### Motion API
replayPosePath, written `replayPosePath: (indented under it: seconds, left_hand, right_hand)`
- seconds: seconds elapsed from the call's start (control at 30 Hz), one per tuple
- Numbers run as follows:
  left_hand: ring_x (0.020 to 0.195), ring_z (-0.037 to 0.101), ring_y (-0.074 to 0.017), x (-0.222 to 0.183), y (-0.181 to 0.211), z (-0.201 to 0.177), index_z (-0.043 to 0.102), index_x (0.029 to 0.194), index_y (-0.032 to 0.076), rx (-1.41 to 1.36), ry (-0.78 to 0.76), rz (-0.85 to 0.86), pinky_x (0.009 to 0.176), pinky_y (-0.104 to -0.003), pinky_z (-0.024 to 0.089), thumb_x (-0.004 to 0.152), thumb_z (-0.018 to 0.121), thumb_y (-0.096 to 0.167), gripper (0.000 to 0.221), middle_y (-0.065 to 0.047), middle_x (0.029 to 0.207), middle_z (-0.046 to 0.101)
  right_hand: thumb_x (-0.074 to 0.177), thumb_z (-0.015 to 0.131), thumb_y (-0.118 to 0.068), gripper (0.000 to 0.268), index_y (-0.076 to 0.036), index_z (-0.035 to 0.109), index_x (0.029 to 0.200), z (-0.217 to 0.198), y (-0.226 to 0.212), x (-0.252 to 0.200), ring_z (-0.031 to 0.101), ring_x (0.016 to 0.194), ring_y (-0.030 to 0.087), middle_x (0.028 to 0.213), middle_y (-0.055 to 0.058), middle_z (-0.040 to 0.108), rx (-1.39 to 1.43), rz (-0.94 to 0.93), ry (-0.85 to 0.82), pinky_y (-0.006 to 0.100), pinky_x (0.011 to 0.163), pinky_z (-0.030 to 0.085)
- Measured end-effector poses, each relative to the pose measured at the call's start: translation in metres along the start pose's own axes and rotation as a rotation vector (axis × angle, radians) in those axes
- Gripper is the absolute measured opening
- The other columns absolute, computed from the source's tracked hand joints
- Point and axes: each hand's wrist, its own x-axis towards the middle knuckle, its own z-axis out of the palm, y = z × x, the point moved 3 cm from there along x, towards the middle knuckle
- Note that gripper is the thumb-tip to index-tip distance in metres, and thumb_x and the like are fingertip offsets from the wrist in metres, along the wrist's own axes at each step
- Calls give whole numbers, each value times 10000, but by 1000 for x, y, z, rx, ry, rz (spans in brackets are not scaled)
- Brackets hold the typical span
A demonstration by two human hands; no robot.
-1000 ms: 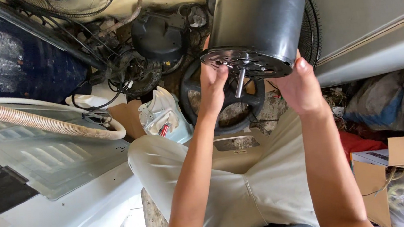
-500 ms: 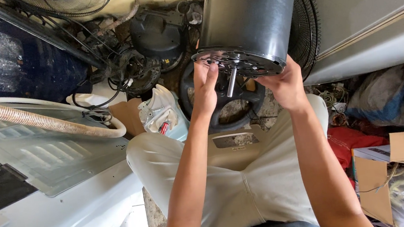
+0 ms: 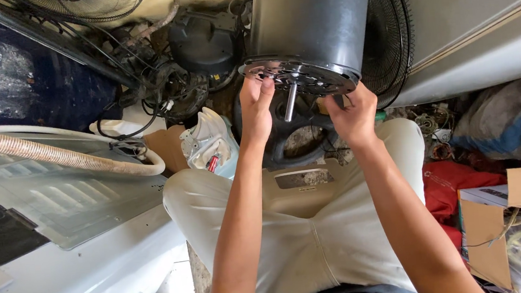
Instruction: Repairing an electric motor by cleaning the housing and using a screwdriver
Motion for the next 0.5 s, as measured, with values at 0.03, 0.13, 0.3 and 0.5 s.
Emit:
replayPosePath:
  seconds: [0.03,0.13,0.3,0.5]
  left_hand:
    - [1437,455,-255,0,1,-2,480,1497,46,2,1,2,1245,-500,308,1109,552,366,508,-156,1481,544]
    - [1436,455,-260,2,3,-6,478,1503,30,24,1,-4,1243,-504,309,1109,554,379,532,-165,1487,540]
    - [1377,510,-264,5,-8,-8,537,1461,63,-14,8,16,1211,-515,332,1098,583,403,499,-162,1406,601]
    - [1376,513,-264,2,-25,-18,551,1449,44,9,29,21,1201,-516,351,1096,597,356,473,-161,1418,604]
  right_hand:
    - [942,633,165,280,6,681,1167,0,2,1,664,1038,490,1029,202,684,2,-2,0,662,835,544]
    - [947,660,154,302,-10,680,1200,-1,17,0,675,1000,487,1027,205,692,-21,-29,2,637,783,553]
    - [947,673,152,328,-29,698,1219,-3,37,10,677,1022,478,1039,195,712,-12,-38,11,635,803,571]
    - [850,514,288,678,-30,521,1449,4,28,20,614,1136,524,1236,242,634,183,27,-55,671,825,546]
